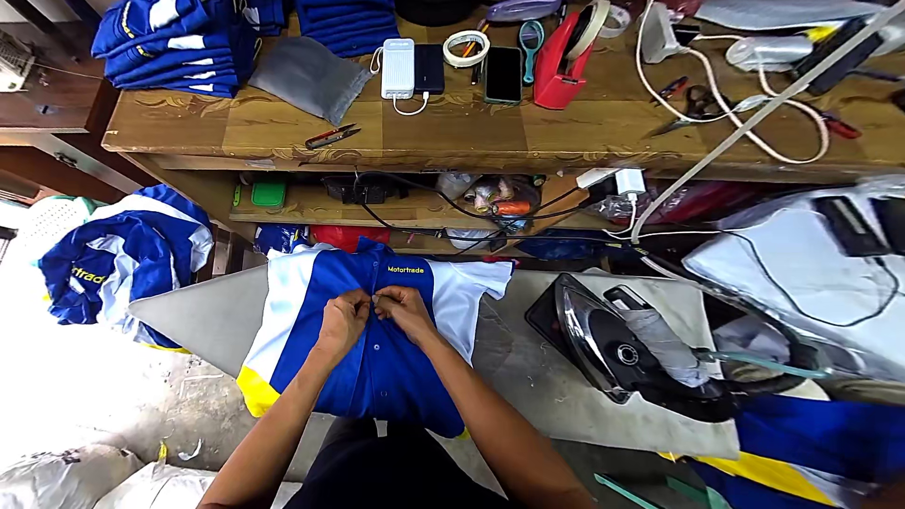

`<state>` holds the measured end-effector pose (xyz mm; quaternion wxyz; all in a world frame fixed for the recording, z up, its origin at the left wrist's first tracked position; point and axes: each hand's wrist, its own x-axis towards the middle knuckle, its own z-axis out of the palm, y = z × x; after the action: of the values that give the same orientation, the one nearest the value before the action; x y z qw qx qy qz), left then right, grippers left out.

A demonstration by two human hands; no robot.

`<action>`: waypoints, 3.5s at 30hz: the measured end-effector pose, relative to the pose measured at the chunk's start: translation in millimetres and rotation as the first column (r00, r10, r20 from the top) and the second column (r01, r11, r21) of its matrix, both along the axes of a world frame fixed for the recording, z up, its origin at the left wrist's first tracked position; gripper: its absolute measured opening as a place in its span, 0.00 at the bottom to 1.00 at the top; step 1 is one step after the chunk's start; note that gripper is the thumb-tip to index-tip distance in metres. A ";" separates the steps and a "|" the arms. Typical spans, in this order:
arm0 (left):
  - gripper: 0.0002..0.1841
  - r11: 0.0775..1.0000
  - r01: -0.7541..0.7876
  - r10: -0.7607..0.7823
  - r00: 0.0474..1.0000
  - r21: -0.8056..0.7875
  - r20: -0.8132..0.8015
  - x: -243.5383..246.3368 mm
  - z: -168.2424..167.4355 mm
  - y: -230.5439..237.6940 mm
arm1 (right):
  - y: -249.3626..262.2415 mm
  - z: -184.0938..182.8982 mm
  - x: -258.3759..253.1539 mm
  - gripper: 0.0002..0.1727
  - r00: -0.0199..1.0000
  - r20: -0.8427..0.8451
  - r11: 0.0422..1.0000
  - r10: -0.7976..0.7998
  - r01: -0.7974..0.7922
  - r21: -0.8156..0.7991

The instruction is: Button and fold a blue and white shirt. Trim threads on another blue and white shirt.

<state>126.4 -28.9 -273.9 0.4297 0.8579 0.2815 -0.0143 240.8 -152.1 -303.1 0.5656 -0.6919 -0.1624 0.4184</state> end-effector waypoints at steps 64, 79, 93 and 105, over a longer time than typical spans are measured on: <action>0.20 0.965 0.260 -0.245 0.937 0.027 -0.250 13.3 12.1 -1.3 | 1.9 6.5 -6.3 0.19 0.906 0.395 0.987 0.152 -0.122 -0.101; 0.16 0.962 0.176 -0.177 0.984 0.207 -0.013 4.3 5.9 -5.5 | -4.8 4.2 11.2 0.20 0.996 0.045 0.992 0.081 -0.085 0.098; 0.09 0.862 0.016 -0.047 0.998 -0.507 -0.048 12.1 6.3 33.9 | -1.1 4.0 12.7 0.19 0.857 0.487 0.983 0.168 -0.180 -0.021; 0.20 0.879 -0.131 0.222 0.964 0.459 -0.148 -77.9 -16.6 103.3 | -79.7 0.3 133.0 0.12 0.588 0.712 0.803 0.384 0.167 -0.572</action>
<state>48.5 74.4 -290.5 0.1919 0.8982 0.3955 0.0053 373.8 -231.8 -302.7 0.1607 -0.9297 -0.3066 0.1259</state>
